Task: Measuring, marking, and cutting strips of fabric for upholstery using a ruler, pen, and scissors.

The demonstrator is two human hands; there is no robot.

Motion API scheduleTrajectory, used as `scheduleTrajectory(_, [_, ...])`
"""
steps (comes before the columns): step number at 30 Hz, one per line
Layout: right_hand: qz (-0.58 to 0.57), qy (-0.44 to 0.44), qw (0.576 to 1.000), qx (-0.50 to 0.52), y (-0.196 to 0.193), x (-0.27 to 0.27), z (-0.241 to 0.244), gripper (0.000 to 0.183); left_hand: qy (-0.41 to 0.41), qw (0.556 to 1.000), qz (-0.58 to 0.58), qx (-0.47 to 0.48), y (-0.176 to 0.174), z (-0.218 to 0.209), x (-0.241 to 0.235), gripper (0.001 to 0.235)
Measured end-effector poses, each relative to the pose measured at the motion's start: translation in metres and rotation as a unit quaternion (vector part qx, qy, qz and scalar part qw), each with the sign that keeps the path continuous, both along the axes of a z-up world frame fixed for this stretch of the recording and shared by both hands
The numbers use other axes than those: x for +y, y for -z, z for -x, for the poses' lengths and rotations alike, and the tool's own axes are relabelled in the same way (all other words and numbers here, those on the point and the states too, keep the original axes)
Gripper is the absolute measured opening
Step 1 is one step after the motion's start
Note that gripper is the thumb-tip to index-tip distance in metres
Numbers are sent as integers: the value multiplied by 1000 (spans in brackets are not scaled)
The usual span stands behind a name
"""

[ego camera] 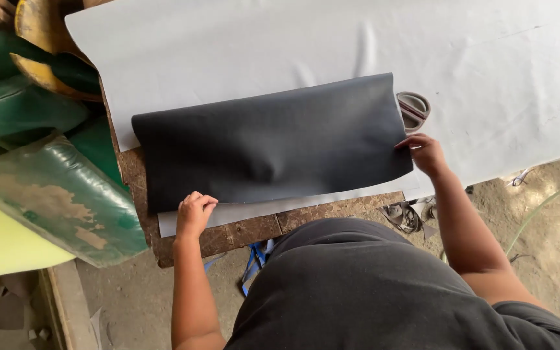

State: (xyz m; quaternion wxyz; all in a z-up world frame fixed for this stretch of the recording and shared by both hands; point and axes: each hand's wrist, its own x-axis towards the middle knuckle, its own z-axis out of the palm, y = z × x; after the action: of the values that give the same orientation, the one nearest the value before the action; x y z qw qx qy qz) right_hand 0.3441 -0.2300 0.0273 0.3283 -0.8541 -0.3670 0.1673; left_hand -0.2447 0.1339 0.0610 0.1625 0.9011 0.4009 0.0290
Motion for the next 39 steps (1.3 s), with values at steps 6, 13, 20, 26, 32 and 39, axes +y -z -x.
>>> scheduleTrajectory(6, [-90, 96, 987, 97, -64, -8, 32, 39, 2, 975, 198, 103, -121, -27, -19, 9])
scheduleTrajectory(13, [25, 177, 977, 118, -28, -29, 31, 28, 109, 916, 323, 212, -100, -62, 13, 32])
scheduleTrajectory(20, [149, 281, 946, 71, -11, -29, 63, 60, 134, 990, 38, -15, -33, -169, 130, 47])
scheduleTrajectory(26, [149, 312, 938, -22, 39, -36, 38, 38, 127, 983, 91, 96, 9, -210, 171, 52])
scheduleTrajectory(32, [168, 319, 933, -3, 61, -39, 34, 39, 119, 986, 73, 87, 25, -215, 173, 35])
scheduleTrajectory(39, [218, 317, 922, -40, 27, -19, 50, 46, 98, 989, 75, 81, -10, -194, 156, 50])
